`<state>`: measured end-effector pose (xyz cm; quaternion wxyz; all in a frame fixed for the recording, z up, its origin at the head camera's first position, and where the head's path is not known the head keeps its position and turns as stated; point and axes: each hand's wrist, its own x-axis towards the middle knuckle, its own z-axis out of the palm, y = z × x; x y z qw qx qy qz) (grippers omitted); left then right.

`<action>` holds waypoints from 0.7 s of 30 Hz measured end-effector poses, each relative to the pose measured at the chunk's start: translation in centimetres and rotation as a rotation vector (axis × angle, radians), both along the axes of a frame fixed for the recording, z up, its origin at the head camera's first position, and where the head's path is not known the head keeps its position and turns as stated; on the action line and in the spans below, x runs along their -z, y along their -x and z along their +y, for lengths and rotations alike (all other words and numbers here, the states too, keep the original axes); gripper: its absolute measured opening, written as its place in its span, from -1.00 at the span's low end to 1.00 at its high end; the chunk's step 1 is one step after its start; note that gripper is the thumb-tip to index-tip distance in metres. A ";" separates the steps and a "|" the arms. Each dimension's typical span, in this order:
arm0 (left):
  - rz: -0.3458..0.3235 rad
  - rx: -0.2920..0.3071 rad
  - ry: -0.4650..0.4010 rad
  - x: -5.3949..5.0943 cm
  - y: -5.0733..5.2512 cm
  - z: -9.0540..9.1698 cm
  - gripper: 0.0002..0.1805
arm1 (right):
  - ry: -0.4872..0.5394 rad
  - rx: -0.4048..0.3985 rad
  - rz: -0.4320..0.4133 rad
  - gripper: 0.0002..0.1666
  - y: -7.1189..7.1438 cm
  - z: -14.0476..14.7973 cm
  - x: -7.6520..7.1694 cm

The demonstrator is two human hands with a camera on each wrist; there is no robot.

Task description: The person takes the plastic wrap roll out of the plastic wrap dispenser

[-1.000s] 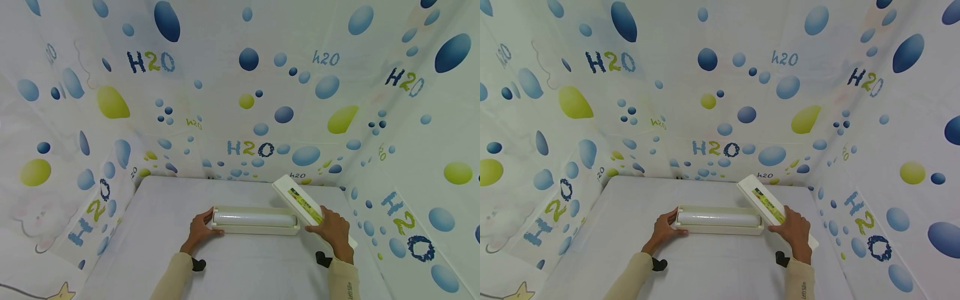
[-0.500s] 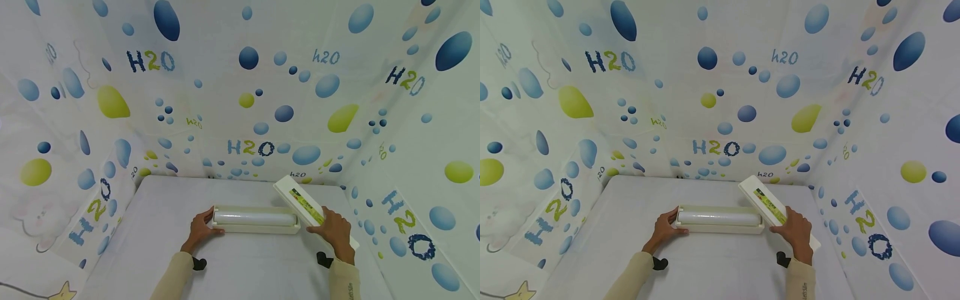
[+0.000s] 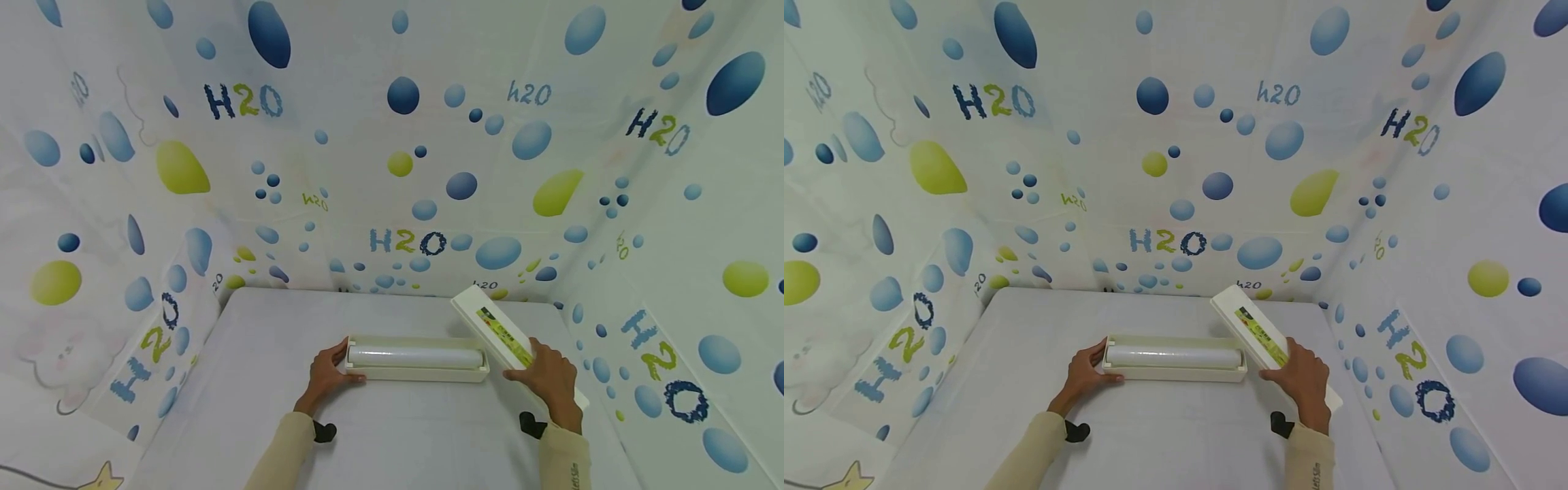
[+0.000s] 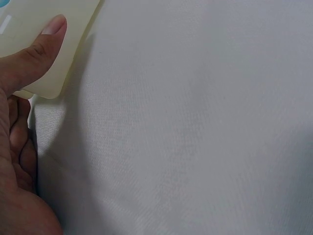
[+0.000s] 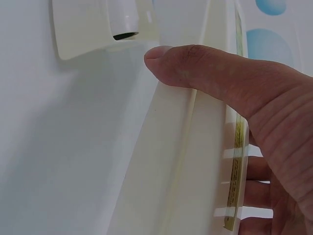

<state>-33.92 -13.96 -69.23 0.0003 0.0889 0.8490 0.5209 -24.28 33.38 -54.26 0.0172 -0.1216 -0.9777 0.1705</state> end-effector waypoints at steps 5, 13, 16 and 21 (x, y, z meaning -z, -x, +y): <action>0.007 0.005 -0.014 0.0 0.0 0.0 0.26 | 0.011 0.013 0.000 0.22 -0.1 0.1 0.1; 0.024 -0.015 0.029 -0.1 -0.2 0.1 0.26 | 0.003 0.013 0.015 0.23 -0.4 0.1 0.3; -0.009 -0.018 0.023 -0.2 -0.3 0.1 0.26 | -0.004 0.006 0.023 0.21 -0.5 0.2 0.4; -0.028 -0.014 0.013 -0.4 -0.4 0.2 0.24 | 0.002 0.016 0.020 0.23 -0.5 0.5 0.6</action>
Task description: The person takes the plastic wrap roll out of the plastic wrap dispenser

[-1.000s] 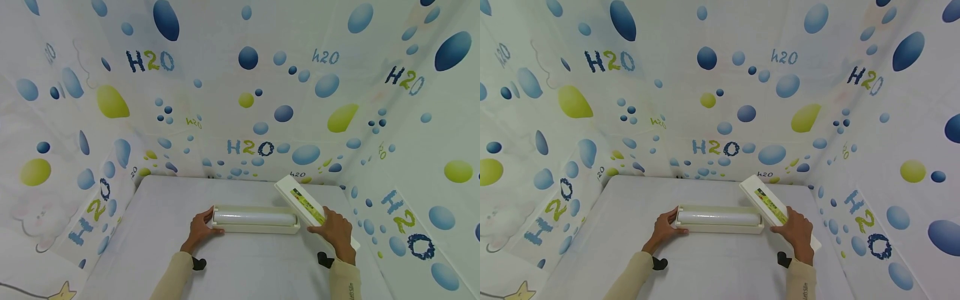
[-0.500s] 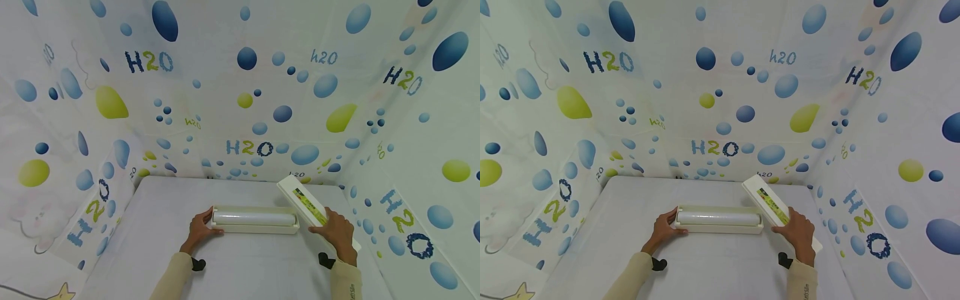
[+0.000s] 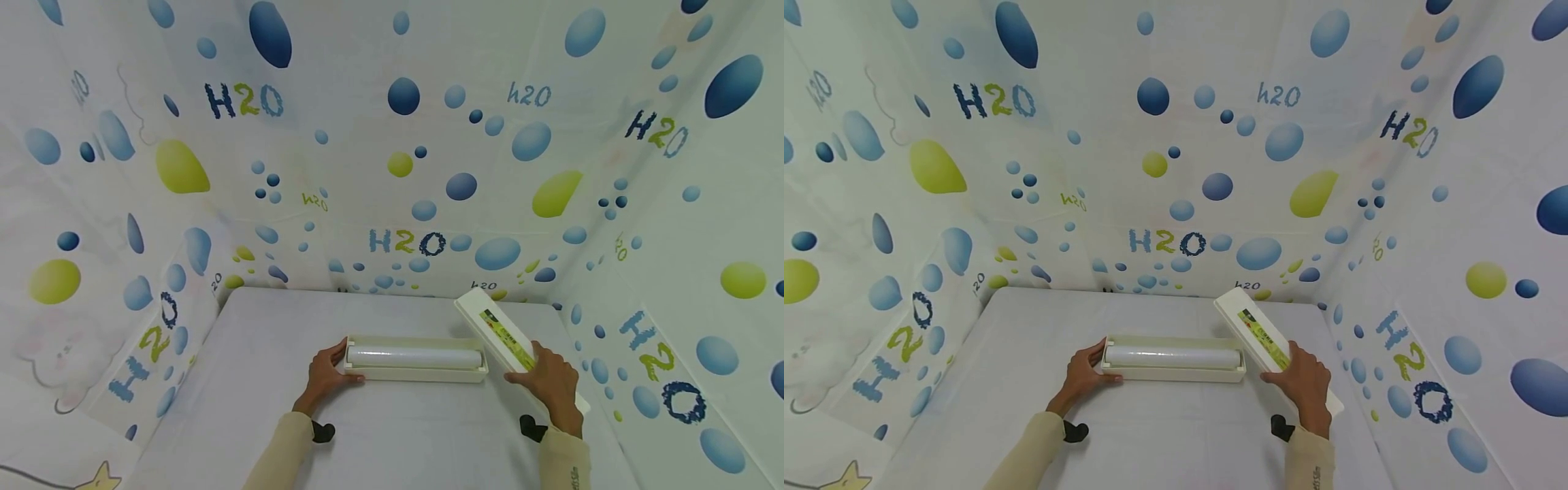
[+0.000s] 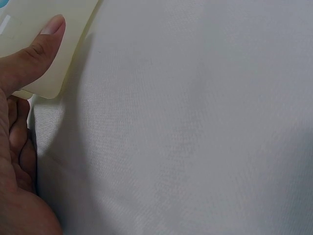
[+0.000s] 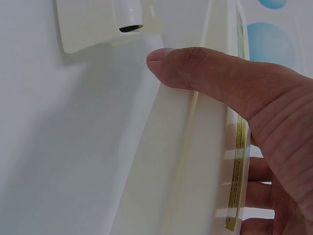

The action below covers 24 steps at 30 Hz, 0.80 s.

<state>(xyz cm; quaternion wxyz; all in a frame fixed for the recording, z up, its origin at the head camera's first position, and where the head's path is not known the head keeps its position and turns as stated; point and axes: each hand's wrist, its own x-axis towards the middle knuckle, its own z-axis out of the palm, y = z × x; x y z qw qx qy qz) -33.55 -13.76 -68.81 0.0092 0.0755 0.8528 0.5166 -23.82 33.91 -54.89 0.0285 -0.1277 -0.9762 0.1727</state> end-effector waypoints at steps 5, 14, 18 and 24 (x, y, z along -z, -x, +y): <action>-0.009 0.005 -0.008 0.2 0.3 -0.1 0.24 | 0.015 0.023 -0.009 0.26 -0.1 0.2 -0.1; 0.014 0.007 -0.010 0.3 0.2 -0.2 0.25 | 0.006 0.046 -0.037 0.30 -0.6 0.7 0.0; 0.062 0.008 0.013 0.2 0.1 -0.2 0.25 | 0.009 0.046 -0.030 0.30 -0.7 0.9 0.1; 0.017 0.007 -0.014 0.4 0.2 -0.2 0.24 | 0.016 0.057 -0.034 0.30 -0.7 1.0 0.2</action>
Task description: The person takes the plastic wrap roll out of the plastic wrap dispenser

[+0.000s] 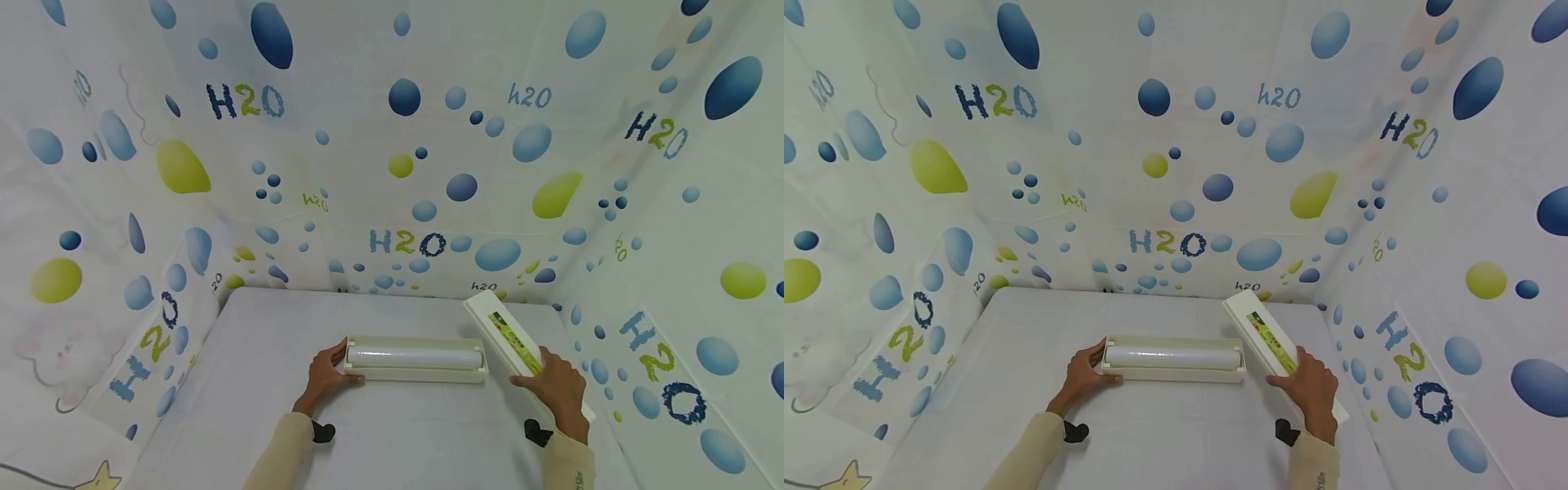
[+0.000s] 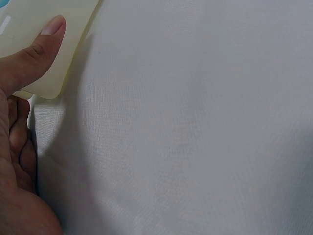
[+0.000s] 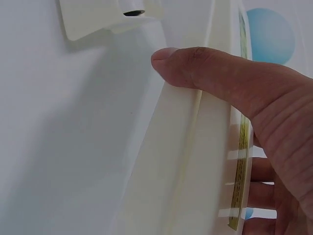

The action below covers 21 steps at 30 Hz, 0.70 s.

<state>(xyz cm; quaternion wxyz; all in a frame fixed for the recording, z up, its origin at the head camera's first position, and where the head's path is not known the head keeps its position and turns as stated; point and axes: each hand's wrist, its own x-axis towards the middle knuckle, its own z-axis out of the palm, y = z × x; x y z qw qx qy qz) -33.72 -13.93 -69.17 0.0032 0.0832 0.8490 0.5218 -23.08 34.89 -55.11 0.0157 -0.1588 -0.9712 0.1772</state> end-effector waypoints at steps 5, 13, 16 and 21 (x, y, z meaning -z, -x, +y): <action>-0.004 0.001 -0.010 0.0 -0.1 0.0 0.24 | -0.001 0.006 0.005 0.29 -0.2 0.1 0.1; 0.026 -0.004 0.014 -0.1 -0.2 0.1 0.23 | 0.001 0.005 0.005 0.29 -0.3 0.4 0.4; 0.000 0.002 -0.010 -0.2 -0.2 0.1 0.24 | -0.004 0.004 0.007 0.29 -0.3 0.5 0.4; 0.010 -0.003 0.002 -0.3 -0.1 0.1 0.24 | 0.003 0.007 0.004 0.29 -0.4 0.5 0.5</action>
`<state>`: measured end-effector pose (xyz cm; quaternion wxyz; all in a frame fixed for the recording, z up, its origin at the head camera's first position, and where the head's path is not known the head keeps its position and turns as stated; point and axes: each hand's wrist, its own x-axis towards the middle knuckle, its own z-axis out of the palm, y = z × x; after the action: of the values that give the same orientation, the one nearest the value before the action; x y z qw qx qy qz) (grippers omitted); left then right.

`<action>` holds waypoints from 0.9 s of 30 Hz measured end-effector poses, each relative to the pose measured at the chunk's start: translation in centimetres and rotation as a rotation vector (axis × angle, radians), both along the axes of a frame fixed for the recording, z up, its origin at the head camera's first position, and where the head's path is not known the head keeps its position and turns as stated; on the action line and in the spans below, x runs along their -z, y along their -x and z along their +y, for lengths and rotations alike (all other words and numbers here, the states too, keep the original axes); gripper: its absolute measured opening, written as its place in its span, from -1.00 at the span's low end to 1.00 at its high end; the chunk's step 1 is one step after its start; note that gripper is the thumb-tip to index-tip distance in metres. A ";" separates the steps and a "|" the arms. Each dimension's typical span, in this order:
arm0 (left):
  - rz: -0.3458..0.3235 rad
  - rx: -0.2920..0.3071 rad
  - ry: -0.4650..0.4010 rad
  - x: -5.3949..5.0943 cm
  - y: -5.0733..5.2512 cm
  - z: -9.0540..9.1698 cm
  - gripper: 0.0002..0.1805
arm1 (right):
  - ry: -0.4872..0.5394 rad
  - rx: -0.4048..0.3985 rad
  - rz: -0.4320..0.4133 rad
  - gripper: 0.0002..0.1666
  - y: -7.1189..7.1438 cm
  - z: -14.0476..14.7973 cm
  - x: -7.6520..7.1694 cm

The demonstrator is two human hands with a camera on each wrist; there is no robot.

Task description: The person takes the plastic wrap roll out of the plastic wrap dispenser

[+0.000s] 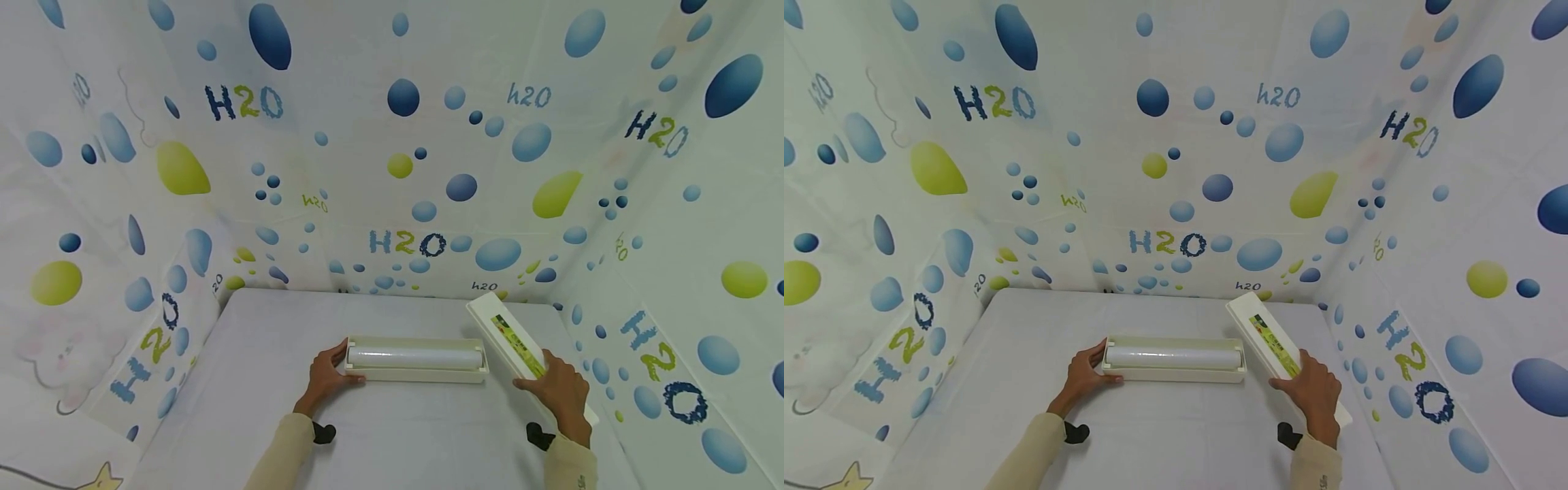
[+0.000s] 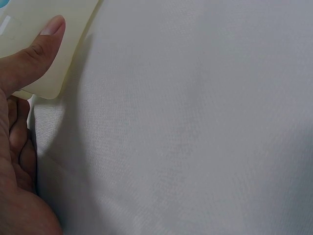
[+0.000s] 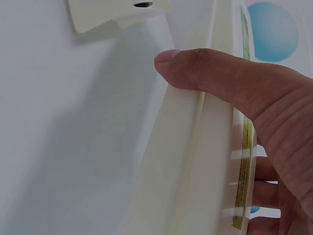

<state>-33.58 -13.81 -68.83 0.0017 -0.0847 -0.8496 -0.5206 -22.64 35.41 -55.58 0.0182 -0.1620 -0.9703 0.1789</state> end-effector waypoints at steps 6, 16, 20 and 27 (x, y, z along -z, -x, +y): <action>0.033 -0.010 0.025 -0.2 0.0 0.1 0.23 | 0.005 0.004 0.013 0.27 -0.1 0.2 0.2; -0.001 -0.012 0.016 0.0 0.0 0.0 0.24 | -0.004 0.012 0.020 0.30 -0.2 0.5 0.5; -0.004 -0.013 0.022 -0.1 0.0 0.1 0.24 | 0.006 0.026 0.011 0.28 -0.2 0.5 0.7; 0.000 -0.014 0.023 -0.3 -0.3 0.1 0.24 | 0.002 0.032 0.004 0.25 -0.3 0.5 0.9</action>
<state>-33.30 -13.68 -68.54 0.0045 -0.0790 -0.8560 -0.5108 -22.35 35.94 -56.47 0.0229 -0.1773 -0.9673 0.1801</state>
